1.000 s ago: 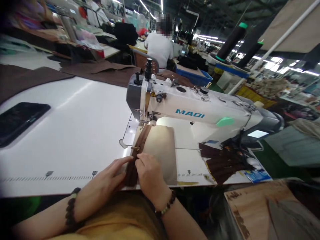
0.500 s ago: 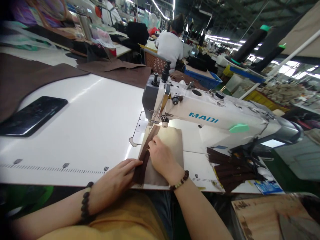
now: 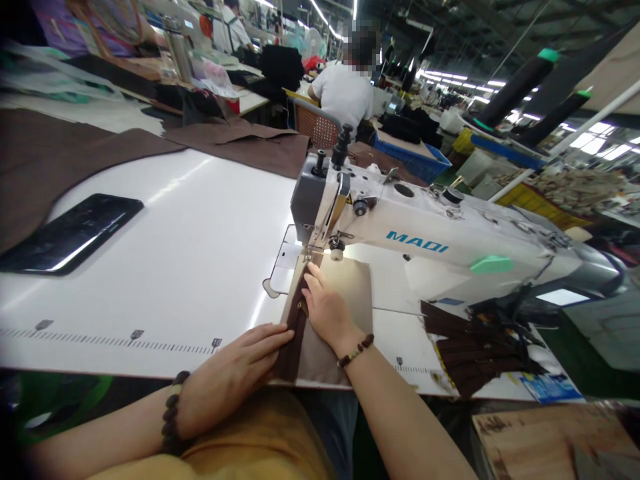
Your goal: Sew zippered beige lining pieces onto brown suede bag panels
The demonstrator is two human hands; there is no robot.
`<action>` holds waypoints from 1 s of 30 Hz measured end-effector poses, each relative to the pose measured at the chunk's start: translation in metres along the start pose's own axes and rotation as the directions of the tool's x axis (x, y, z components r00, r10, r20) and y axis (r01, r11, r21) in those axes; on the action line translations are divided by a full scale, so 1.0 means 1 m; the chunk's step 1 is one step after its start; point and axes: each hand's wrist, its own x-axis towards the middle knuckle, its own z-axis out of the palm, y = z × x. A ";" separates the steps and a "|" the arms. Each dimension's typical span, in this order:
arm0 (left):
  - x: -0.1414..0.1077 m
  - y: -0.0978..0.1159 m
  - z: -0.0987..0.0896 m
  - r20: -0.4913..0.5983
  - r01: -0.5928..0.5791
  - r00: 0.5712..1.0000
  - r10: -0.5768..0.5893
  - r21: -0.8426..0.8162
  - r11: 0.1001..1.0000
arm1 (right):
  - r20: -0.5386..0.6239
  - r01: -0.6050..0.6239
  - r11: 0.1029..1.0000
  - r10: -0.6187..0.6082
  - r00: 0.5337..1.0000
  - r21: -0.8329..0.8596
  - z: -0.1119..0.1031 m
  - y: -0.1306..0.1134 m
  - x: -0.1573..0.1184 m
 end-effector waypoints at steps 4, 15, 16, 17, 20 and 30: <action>-0.003 0.004 -0.006 -0.031 -0.080 0.997 0.077 -0.088 0.993 | 0.042 -0.027 0.999 0.029 0.999 -0.043 -0.006 -0.011 -0.019; -0.001 -0.004 -0.019 0.086 -0.071 0.992 0.087 -0.171 0.983 | 0.028 -0.022 0.986 0.027 0.999 -0.163 -0.005 -0.013 -0.022; 0.005 -0.008 -0.025 0.118 -0.072 0.988 0.095 -0.187 0.980 | 0.033 -0.024 0.984 0.031 0.999 -0.175 -0.004 -0.013 -0.023; 0.012 -0.015 -0.030 0.138 -0.076 0.985 0.104 -0.190 0.979 | 0.041 -0.029 0.982 0.037 0.998 -0.185 -0.004 -0.013 -0.024; 0.038 -0.042 -0.035 0.152 -0.109 0.980 0.127 -0.122 0.987 | 0.070 -0.043 0.978 0.058 0.996 -0.202 -0.003 -0.013 -0.024; 0.080 -0.099 0.010 0.207 -0.147 0.967 0.152 -0.038 0.988 | 0.105 -0.020 0.973 0.045 0.993 -0.229 -0.003 -0.012 -0.023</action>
